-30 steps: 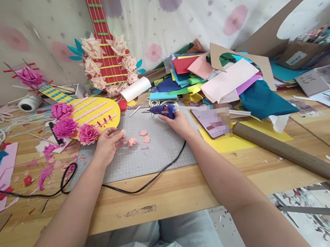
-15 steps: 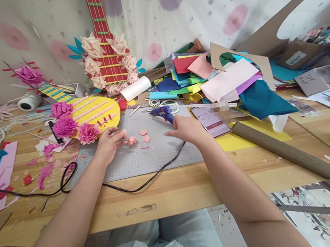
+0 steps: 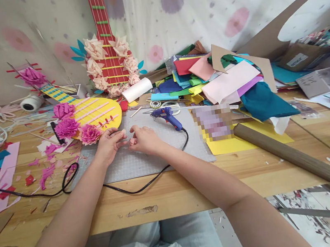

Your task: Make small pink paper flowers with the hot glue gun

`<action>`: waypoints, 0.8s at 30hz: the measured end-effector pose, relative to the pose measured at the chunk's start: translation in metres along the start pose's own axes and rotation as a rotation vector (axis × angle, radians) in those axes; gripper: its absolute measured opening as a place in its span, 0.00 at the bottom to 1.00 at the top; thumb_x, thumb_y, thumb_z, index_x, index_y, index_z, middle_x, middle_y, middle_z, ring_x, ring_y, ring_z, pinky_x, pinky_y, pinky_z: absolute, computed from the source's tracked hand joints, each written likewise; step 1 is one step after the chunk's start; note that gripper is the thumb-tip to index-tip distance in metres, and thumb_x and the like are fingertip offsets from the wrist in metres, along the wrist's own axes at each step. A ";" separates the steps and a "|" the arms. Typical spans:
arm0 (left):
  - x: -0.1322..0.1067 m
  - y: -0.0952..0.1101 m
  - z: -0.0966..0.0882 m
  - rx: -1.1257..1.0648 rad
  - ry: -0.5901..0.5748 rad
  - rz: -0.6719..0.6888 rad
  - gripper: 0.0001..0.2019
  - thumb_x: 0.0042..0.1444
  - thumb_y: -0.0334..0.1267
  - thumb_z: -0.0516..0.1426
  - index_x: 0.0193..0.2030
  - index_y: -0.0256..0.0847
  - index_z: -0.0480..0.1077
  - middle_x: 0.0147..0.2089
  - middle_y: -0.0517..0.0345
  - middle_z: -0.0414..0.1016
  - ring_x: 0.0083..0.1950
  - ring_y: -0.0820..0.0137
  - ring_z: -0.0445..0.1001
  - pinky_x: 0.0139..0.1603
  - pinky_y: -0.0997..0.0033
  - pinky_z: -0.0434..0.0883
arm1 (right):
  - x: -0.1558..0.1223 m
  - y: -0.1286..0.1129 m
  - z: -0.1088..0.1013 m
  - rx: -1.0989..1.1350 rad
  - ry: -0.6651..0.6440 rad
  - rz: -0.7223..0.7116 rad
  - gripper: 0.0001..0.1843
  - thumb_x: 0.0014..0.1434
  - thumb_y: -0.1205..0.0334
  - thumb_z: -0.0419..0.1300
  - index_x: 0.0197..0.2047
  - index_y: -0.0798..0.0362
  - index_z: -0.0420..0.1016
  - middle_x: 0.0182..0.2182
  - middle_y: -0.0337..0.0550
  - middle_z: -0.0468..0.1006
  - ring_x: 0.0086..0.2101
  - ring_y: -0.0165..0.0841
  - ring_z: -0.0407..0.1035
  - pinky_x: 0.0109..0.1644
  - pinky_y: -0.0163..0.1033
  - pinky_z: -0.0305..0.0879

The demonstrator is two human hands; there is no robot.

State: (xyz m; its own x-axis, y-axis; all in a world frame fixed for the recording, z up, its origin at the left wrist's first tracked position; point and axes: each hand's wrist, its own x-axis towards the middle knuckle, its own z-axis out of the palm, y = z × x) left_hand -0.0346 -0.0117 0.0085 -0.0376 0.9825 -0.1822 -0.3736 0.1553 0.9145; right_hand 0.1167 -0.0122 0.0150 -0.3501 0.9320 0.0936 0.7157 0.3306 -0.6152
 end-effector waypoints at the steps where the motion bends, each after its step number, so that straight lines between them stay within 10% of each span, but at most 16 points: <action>1: 0.000 0.000 0.000 -0.003 -0.002 0.004 0.23 0.35 0.31 0.67 0.36 0.39 0.61 0.28 0.63 0.73 0.28 0.74 0.75 0.24 0.77 0.73 | 0.000 0.002 0.001 0.039 -0.001 -0.012 0.21 0.48 0.59 0.65 0.44 0.51 0.65 0.34 0.44 0.77 0.40 0.40 0.70 0.45 0.44 0.62; 14: -0.001 0.002 0.003 0.080 0.073 0.179 0.25 0.33 0.37 0.67 0.36 0.42 0.58 0.27 0.68 0.70 0.24 0.78 0.69 0.22 0.79 0.67 | 0.006 0.031 -0.006 0.863 0.071 0.109 0.21 0.42 0.58 0.64 0.40 0.49 0.61 0.32 0.37 0.72 0.26 0.28 0.67 0.20 0.30 0.61; 24: -0.001 0.003 0.001 0.181 0.250 0.644 0.16 0.45 0.36 0.64 0.35 0.43 0.60 0.34 0.62 0.68 0.38 0.76 0.70 0.44 0.76 0.68 | 0.007 0.041 -0.010 1.118 0.131 0.169 0.24 0.38 0.61 0.68 0.38 0.50 0.62 0.32 0.36 0.74 0.27 0.26 0.69 0.30 0.34 0.68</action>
State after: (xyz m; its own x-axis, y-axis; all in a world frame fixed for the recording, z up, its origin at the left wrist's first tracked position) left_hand -0.0344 -0.0124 0.0115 -0.4187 0.8350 0.3569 -0.0468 -0.4124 0.9098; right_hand 0.1497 0.0095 -0.0022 -0.1876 0.9821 -0.0157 -0.2155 -0.0568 -0.9748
